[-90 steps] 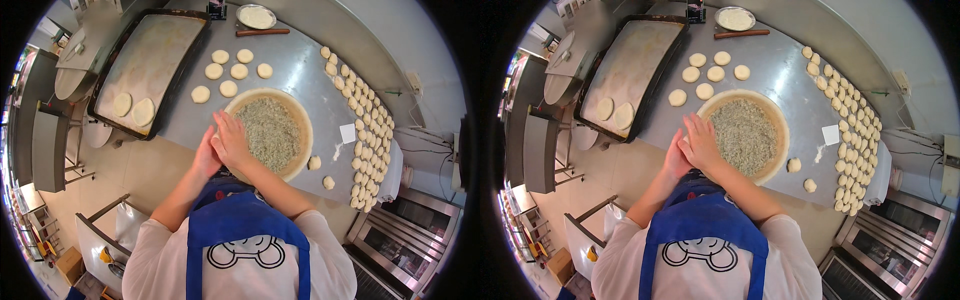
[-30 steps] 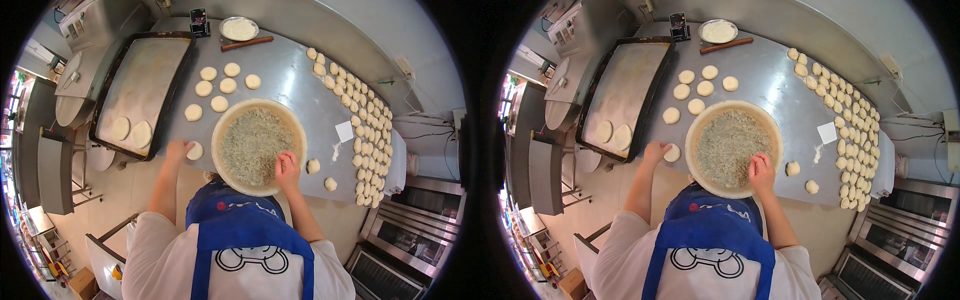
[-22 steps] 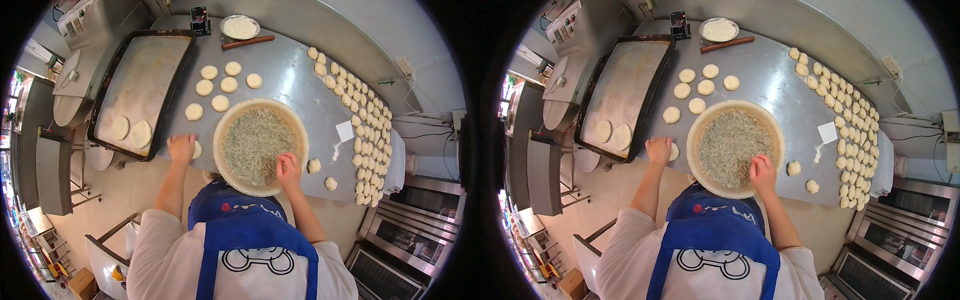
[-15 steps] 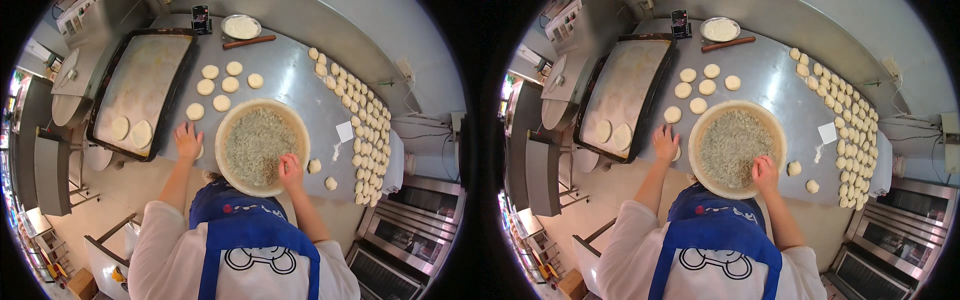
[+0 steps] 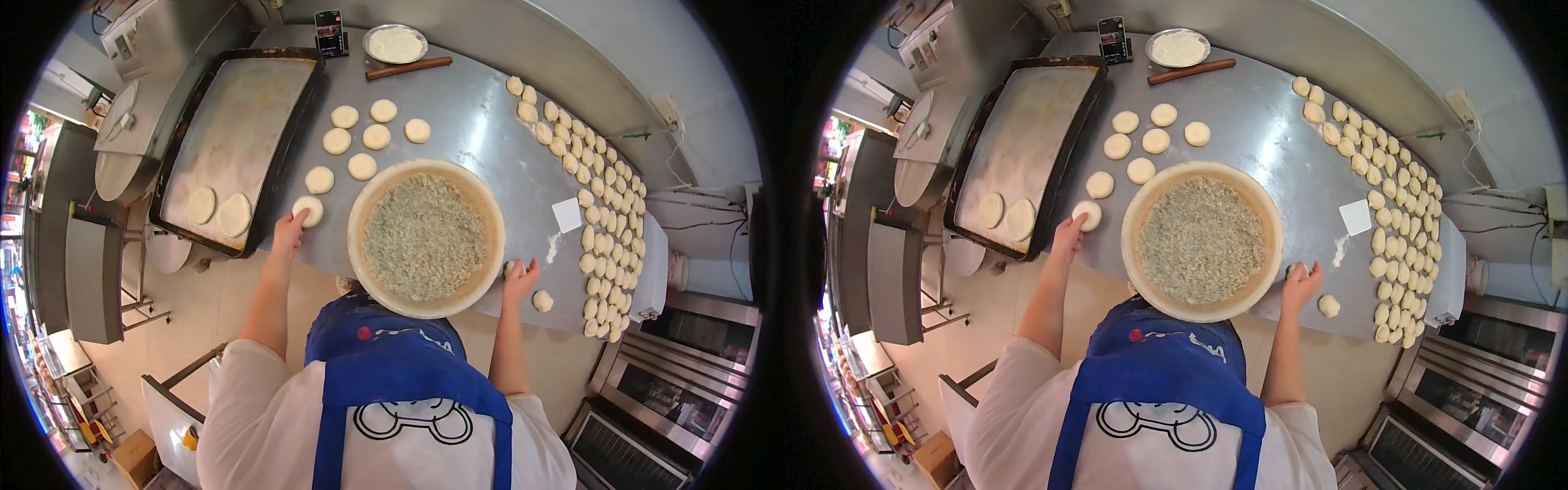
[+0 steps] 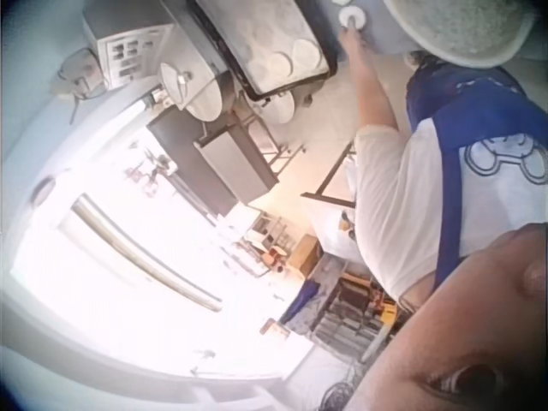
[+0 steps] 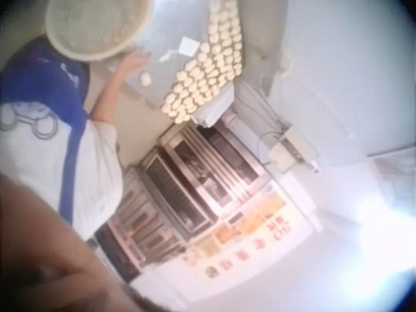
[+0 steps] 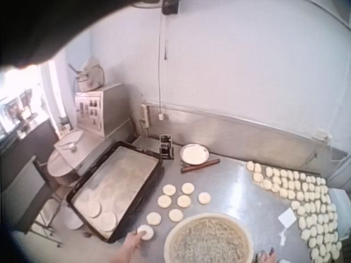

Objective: The person fills dough balls with a mixture from a bowl, shapes them by hand, uses a rolling pin to flatten them into discs, and places the flattened dough onto a metal tray.

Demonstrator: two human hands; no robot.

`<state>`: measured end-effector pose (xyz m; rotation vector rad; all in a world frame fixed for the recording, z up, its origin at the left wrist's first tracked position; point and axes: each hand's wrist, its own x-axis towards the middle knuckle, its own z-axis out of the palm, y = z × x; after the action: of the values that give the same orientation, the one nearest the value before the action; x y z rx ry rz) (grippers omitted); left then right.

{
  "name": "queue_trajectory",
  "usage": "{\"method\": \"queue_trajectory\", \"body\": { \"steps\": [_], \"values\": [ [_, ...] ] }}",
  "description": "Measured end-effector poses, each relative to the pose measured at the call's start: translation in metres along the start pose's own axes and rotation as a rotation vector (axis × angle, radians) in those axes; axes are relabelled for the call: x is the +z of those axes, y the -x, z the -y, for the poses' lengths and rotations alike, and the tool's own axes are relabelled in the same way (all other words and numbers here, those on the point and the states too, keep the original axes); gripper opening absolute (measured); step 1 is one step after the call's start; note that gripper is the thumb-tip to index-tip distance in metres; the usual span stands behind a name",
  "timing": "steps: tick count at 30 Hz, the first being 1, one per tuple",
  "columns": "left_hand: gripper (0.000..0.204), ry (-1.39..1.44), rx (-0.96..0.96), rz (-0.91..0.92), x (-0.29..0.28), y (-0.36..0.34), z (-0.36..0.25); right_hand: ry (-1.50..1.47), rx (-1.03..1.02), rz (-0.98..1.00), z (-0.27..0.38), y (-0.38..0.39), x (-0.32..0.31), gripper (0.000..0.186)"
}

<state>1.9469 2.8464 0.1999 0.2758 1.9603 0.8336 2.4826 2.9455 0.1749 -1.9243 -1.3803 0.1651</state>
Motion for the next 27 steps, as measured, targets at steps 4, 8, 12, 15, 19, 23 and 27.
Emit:
{"method": "queue_trajectory", "body": {
  "steps": [4,8,12,15,19,23,27],
  "values": [
    [0.055,-0.295,0.328,-0.26,-0.004,-0.012,0.04,0.32,0.114,0.324,-0.055,-0.021,0.001,0.055],
    [0.047,-0.277,0.499,-0.288,0.012,0.024,0.066,0.148,0.077,0.283,-0.041,-0.002,0.003,0.045],
    [0.037,-0.28,0.611,-0.244,0.026,0.073,0.036,0.223,-0.299,0.274,-0.006,0.013,-0.019,0.046],
    [0.034,-0.235,0.719,-0.249,0.042,0.095,0.007,0.069,-0.411,0.346,-0.016,0.023,-0.019,0.049],
    [0.037,0.042,0.609,0.056,0.085,0.14,-0.037,-0.141,0.121,0.443,-0.013,0.008,-0.017,0.05],
    [0.038,0.233,0.513,0.496,0.154,0.169,-0.044,-0.54,-0.039,0.232,0.087,-0.022,-0.031,0.043],
    [0.038,0.692,0.261,0.721,0.198,0.185,-0.059,-0.521,-0.465,0.497,0.178,0.015,-0.028,0.043]
  ]
}}
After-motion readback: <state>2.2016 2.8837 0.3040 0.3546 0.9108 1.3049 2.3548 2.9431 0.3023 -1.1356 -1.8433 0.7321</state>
